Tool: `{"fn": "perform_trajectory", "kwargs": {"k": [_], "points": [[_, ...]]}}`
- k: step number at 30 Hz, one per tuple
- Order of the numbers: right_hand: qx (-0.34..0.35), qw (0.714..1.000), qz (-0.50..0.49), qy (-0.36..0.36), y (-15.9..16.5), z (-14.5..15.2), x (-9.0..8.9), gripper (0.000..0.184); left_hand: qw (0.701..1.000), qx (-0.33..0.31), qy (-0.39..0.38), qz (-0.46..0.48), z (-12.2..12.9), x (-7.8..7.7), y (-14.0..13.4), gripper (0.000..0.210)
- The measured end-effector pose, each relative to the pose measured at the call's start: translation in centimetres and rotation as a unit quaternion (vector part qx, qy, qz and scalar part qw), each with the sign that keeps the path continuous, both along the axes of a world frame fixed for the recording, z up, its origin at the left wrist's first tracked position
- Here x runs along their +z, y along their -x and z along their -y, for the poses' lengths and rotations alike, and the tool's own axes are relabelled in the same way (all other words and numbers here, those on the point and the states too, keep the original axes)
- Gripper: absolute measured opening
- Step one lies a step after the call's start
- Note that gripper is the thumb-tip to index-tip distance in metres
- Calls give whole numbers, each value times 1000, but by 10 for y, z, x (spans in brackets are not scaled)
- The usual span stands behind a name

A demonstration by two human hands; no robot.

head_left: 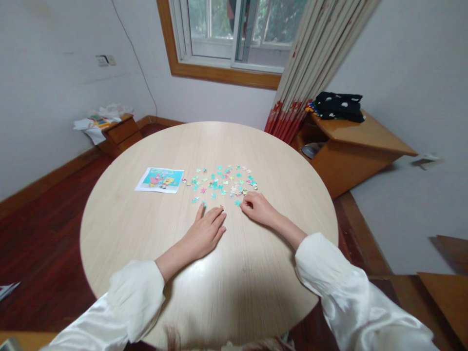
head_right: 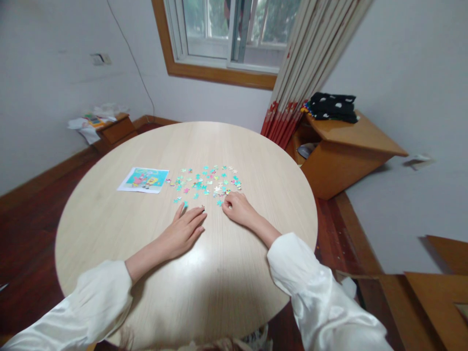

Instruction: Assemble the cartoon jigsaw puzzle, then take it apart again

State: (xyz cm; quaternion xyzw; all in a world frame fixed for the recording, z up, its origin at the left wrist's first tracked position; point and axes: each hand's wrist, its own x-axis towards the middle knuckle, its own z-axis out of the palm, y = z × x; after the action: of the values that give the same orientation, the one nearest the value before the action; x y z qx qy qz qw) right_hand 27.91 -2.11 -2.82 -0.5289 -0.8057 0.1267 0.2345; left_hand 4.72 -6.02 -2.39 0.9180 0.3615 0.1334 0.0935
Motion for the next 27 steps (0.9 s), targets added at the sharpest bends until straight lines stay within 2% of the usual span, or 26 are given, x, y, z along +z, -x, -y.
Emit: {"fn": "perform_trajectory", "kwargs": {"k": [3,7,11,16,18,20,22,24,27], "points": [[-13,999,-9,-29,-2,-11,1,24,1000,7,4,10,-1,1,-1,36],[-24,998,11,-55,-2,-25,0,9,999,19,22,14,-2,4,-5,35],[-22,997,57,-45,0,-31,2,12,999,33,24,8,-1,6,-6,32],[-54,994,50,-82,7,-27,14,17,999,42,13,14,2,6,-4,27],[-55,997,9,-51,15,-25,18,17,999,42,14,17,3,6,-4,26],[-16,999,-32,27,25,-23,21,16,999,38,18,17,3,7,-5,26],[21,996,-33,85,33,-23,21,14,999,36,20,15,3,7,-5,25],[22,996,-6,84,38,-24,21,13,999,35,21,15,3,8,-5,24],[-28,999,19,33,37,-31,21,12,999,32,24,17,2,9,-4,23]]}}
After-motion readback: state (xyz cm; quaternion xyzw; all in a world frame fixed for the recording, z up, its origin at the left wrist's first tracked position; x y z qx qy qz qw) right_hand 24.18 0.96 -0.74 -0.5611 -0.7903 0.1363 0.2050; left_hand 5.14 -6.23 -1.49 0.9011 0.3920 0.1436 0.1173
